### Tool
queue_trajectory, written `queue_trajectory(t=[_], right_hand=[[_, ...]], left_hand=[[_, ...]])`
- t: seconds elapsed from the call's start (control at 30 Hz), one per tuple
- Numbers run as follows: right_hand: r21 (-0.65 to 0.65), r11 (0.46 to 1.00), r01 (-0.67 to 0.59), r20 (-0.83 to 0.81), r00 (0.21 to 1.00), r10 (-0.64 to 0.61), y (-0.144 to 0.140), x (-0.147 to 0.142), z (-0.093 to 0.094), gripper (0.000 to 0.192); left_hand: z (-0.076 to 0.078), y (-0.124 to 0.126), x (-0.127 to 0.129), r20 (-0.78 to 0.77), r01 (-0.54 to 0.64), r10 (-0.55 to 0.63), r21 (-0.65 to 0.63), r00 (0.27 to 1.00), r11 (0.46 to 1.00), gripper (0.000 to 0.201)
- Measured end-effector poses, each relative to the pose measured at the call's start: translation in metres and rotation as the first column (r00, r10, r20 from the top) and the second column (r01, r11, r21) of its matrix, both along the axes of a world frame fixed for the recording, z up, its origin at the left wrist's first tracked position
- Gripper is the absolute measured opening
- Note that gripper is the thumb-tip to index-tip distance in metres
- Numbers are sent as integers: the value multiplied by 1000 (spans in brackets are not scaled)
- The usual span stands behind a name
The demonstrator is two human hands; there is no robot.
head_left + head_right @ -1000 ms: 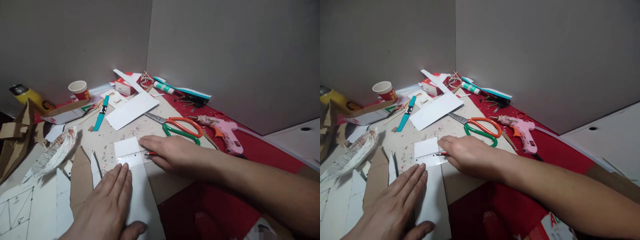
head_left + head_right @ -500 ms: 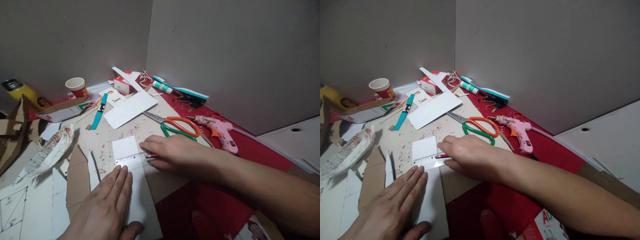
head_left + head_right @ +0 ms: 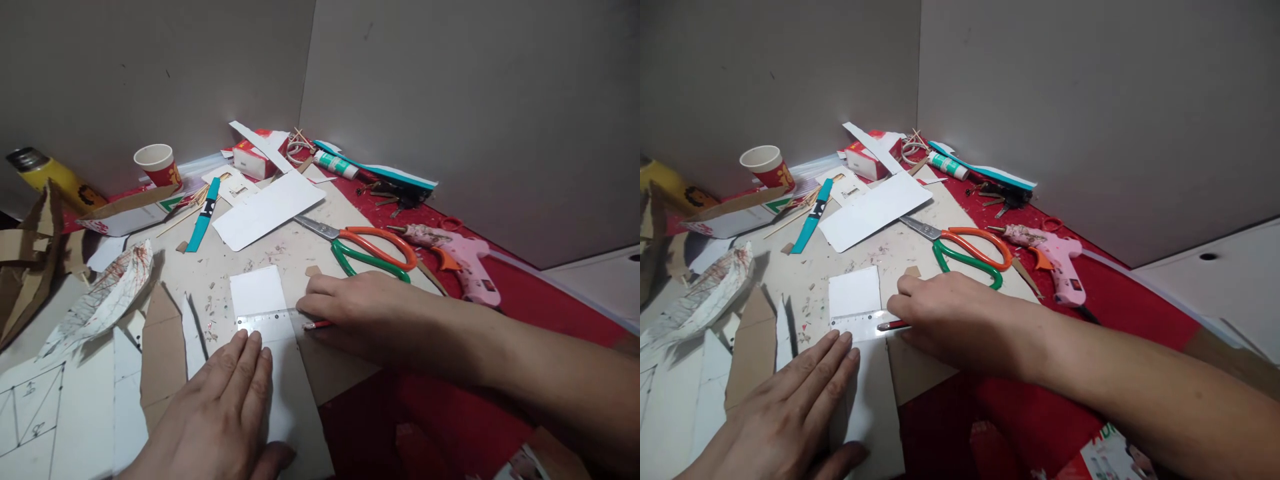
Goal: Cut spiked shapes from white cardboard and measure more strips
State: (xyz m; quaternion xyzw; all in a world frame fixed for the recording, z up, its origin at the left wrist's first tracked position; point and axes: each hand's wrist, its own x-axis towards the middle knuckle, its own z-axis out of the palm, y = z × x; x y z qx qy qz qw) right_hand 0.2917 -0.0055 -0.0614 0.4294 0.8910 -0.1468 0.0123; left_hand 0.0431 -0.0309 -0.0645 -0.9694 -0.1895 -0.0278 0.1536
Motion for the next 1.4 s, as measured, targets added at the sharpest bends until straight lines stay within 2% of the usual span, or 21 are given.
queue_trajectory(t=[0.1,0.27,0.33,0.5,0.6,0.7,0.83,0.97,1.07,1.17,1.27,1.33,1.4], right_hand=[[-3,1000,-16,1,1000,16,1,2,-1,7],[-34,999,-29,23,999,29,1,0,5,8],[-35,999,-36,29,999,38,1,-1,6,7],[-49,999,-2,52,999,5,1,-2,1,11],[-66,998,1,57,998,2,2,-3,0,11],[-62,998,-7,49,999,10,2,-2,4,12],[-58,998,-17,8,1000,17,1,0,9,12],[-55,998,38,-157,986,-47,6,4,12,16],[-110,984,140,-420,891,-174,9,3,15,23],[-323,922,214,-660,647,-382,10,0,13,36],[-542,830,134,-746,379,-548,12,-1,7,49],[-588,807,54,-763,293,-576,15,2,3,59],[-609,793,15,-764,261,-591,17,5,1,66]], left_hand=[[-6,-4,-3,1,-21,21,-51,1000,998,69],[-23,-14,-12,100,-104,120,-153,988,983,67],[-23,-16,-12,89,-121,136,-162,987,979,66],[-10,-12,-7,19,-95,99,-159,995,983,61],[-12,-12,-6,55,-114,126,-182,991,977,60],[-16,-12,-8,107,-121,140,-170,984,978,58],[-12,-7,-6,19,-40,41,-76,999,996,62],[-7,-3,-5,0,5,-5,0,1000,1000,65],[-9,-4,-5,-2,12,-12,4,1000,1000,65],[-10,-6,-6,9,16,-16,3,1000,1000,65],[-11,-6,-7,16,2,-2,5,1000,1000,65],[-12,-6,-7,8,-12,12,1,1000,1000,64],[-12,-6,-8,21,-2,2,8,1000,1000,64]])
